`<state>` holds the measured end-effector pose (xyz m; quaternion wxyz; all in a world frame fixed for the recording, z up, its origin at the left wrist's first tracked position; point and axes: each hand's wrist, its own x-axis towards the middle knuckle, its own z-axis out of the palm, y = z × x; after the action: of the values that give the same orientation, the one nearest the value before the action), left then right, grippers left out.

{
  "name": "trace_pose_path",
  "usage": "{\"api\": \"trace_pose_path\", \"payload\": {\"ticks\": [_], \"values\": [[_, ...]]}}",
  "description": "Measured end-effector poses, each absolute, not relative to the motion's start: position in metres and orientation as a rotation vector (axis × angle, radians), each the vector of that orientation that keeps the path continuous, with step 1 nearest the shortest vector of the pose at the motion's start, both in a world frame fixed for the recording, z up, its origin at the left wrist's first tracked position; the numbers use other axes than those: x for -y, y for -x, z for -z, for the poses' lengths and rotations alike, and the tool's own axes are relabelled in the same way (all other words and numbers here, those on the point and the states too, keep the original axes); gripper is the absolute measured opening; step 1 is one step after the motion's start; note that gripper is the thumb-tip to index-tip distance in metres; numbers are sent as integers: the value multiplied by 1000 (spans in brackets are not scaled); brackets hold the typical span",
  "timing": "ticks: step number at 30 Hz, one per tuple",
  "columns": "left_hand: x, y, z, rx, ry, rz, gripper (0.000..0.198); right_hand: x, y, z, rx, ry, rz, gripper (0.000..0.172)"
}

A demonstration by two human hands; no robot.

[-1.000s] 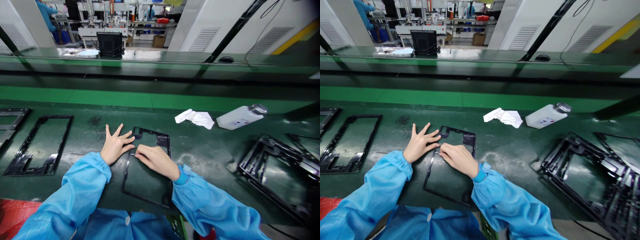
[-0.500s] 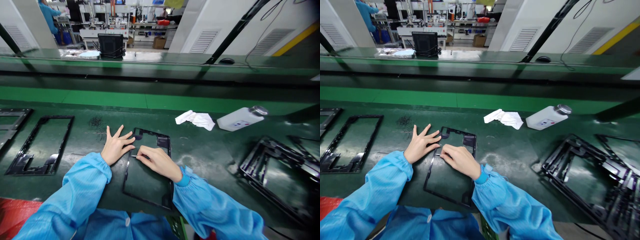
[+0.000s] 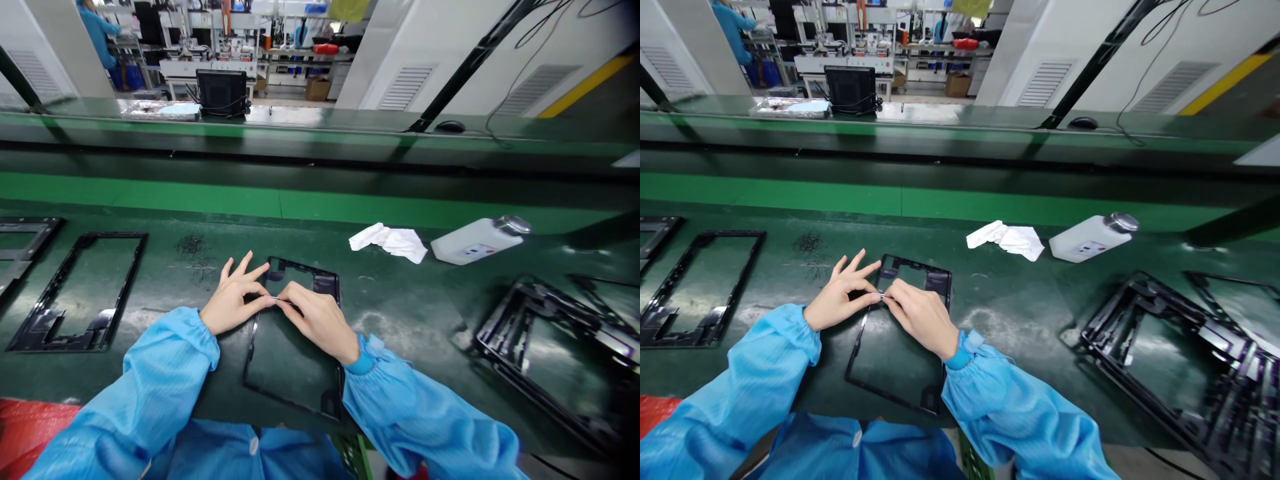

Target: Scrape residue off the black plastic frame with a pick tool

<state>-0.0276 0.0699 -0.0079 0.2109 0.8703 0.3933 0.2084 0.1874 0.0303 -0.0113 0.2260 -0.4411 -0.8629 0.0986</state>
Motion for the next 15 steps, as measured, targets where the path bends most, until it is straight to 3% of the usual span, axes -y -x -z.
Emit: {"api": "trace_pose_path", "payload": {"ticks": [9, 15], "values": [[-77, 46, -9, -1055, -2458, -511, 28, -28, -186, 10, 2352, 1183, -269, 21], [-90, 85, -9, -1619, -2617, -716, 35, -26, -186, 11, 2362, 1274, -278, 21]]}}
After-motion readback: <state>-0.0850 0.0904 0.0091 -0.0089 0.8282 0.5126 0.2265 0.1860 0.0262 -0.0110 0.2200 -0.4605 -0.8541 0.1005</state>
